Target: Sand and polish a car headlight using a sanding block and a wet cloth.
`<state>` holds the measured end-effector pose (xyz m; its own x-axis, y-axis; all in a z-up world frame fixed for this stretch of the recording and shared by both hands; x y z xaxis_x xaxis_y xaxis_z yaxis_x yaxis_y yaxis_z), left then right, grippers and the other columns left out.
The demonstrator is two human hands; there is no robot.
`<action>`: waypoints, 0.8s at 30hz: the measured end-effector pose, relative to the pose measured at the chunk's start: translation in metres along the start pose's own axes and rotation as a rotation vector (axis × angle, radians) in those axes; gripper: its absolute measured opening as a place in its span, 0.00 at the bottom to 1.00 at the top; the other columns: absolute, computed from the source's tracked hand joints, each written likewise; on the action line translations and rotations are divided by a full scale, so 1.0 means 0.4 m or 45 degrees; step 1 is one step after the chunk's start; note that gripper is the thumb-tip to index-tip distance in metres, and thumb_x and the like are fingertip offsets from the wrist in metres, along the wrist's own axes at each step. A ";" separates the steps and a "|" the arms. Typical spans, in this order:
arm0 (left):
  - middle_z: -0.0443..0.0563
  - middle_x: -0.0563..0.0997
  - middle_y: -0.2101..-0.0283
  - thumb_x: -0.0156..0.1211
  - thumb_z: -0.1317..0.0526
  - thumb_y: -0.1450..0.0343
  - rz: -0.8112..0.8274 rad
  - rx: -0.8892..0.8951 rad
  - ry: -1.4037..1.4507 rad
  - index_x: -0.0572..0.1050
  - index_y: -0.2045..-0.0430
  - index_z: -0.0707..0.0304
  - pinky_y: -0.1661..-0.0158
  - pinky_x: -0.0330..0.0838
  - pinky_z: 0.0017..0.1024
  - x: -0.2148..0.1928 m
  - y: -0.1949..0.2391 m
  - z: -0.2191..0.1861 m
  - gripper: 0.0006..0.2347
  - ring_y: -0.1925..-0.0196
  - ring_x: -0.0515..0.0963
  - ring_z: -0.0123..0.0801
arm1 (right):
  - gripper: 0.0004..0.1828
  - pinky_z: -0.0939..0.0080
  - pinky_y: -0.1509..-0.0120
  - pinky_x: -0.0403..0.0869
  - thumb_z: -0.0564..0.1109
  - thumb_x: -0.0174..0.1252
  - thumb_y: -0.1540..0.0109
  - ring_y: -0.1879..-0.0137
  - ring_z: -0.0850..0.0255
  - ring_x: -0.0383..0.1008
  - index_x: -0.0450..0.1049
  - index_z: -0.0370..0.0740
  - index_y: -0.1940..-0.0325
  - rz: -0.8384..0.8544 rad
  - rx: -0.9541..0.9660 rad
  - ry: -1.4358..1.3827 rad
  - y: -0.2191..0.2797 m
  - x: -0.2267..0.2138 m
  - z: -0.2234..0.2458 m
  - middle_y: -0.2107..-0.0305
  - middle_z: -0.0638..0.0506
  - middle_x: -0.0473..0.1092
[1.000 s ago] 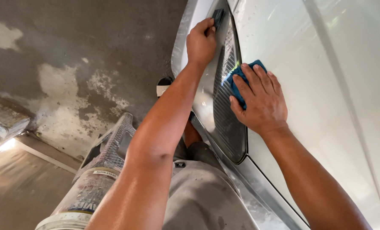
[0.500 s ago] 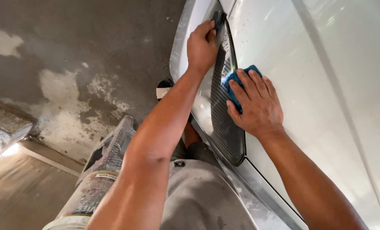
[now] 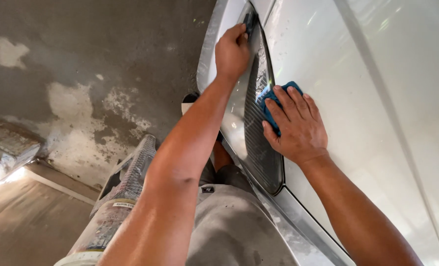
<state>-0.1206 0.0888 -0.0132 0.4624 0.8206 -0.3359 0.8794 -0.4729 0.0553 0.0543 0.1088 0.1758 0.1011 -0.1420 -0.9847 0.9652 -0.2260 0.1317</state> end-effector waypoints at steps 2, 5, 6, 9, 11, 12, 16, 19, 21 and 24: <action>0.65 0.83 0.51 0.57 0.66 0.25 0.000 0.012 -0.016 0.79 0.53 0.68 0.48 0.77 0.40 -0.026 0.020 -0.034 0.09 0.50 0.82 0.57 | 0.24 0.44 0.21 0.59 0.56 0.58 0.34 0.26 0.50 0.62 0.76 0.45 0.37 0.002 0.003 0.005 -0.001 0.001 0.001 0.31 0.49 0.65; 0.67 0.81 0.48 0.57 0.67 0.25 0.052 0.159 -0.083 0.78 0.52 0.71 0.45 0.74 0.43 -0.119 0.179 -0.168 0.10 0.48 0.80 0.59 | 0.24 0.45 0.22 0.59 0.57 0.58 0.34 0.26 0.51 0.63 0.76 0.45 0.37 0.009 0.008 0.008 -0.007 -0.002 -0.005 0.31 0.49 0.66; 0.68 0.79 0.45 0.57 0.69 0.26 0.110 0.288 -0.134 0.78 0.50 0.73 0.43 0.72 0.44 -0.153 0.264 -0.229 0.12 0.46 0.77 0.60 | 0.25 0.45 0.22 0.59 0.57 0.58 0.35 0.26 0.51 0.63 0.76 0.46 0.37 0.022 0.012 0.003 -0.003 0.003 -0.004 0.31 0.50 0.66; 0.67 0.77 0.40 0.57 0.70 0.27 0.278 0.242 -0.138 0.78 0.49 0.73 0.44 0.71 0.44 -0.164 0.330 -0.218 0.12 0.45 0.76 0.57 | 0.25 0.45 0.22 0.59 0.57 0.58 0.35 0.26 0.51 0.63 0.76 0.46 0.37 0.050 0.014 0.054 -0.002 0.009 -0.001 0.32 0.50 0.66; 0.67 0.79 0.44 0.57 0.68 0.24 0.211 0.151 -0.112 0.78 0.50 0.71 0.46 0.73 0.42 -0.116 0.227 -0.158 0.10 0.47 0.79 0.56 | 0.25 0.45 0.22 0.59 0.57 0.57 0.36 0.26 0.51 0.63 0.77 0.46 0.37 0.046 0.013 0.052 -0.007 0.007 -0.004 0.32 0.50 0.66; 0.66 0.81 0.48 0.57 0.66 0.22 0.152 0.058 -0.089 0.79 0.51 0.70 0.47 0.75 0.41 -0.096 0.179 -0.120 0.09 0.50 0.81 0.55 | 0.25 0.45 0.23 0.59 0.57 0.57 0.36 0.26 0.51 0.63 0.77 0.46 0.37 0.044 0.018 0.046 -0.007 0.007 -0.004 0.32 0.50 0.66; 0.65 0.84 0.57 0.57 0.65 0.28 -0.001 -0.172 0.001 0.80 0.55 0.68 0.55 0.78 0.39 -0.018 0.005 0.042 0.10 0.57 0.86 0.52 | 0.24 0.45 0.22 0.59 0.57 0.58 0.35 0.26 0.52 0.62 0.77 0.46 0.38 0.033 0.012 0.012 0.003 0.003 0.001 0.32 0.50 0.66; 0.67 0.83 0.55 0.57 0.65 0.26 -0.032 -0.005 -0.004 0.79 0.54 0.69 0.51 0.77 0.41 -0.081 0.111 -0.028 0.10 0.54 0.83 0.57 | 0.23 0.45 0.21 0.60 0.56 0.58 0.33 0.25 0.51 0.62 0.77 0.46 0.37 -0.014 -0.011 0.022 -0.007 0.001 0.000 0.32 0.49 0.66; 0.64 0.78 0.42 0.57 0.68 0.24 0.054 0.191 -0.140 0.75 0.45 0.67 0.39 0.72 0.45 -0.145 0.298 -0.128 0.12 0.40 0.77 0.58 | 0.24 0.45 0.22 0.60 0.57 0.58 0.35 0.26 0.52 0.62 0.77 0.46 0.38 0.026 0.019 0.019 -0.003 0.004 -0.003 0.32 0.50 0.66; 0.64 0.75 0.39 0.61 0.70 0.26 0.221 0.189 -0.054 0.76 0.46 0.68 0.42 0.71 0.44 -0.211 0.452 -0.187 0.14 0.41 0.76 0.59 | 0.25 0.44 0.22 0.60 0.57 0.58 0.35 0.26 0.52 0.62 0.77 0.45 0.37 0.023 0.005 0.007 -0.002 0.002 -0.001 0.32 0.50 0.66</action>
<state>0.0078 -0.0422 0.0954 0.5972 0.7101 -0.3729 0.7593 -0.6503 -0.0224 0.0537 0.1092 0.1750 0.1202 -0.1410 -0.9827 0.9621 -0.2273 0.1503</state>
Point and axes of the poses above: each hand's wrist, its own y-axis away from the middle knuckle, its own x-axis out of the palm, z = x × y, the point moved 8 cm from there along -y, towards the middle knuckle
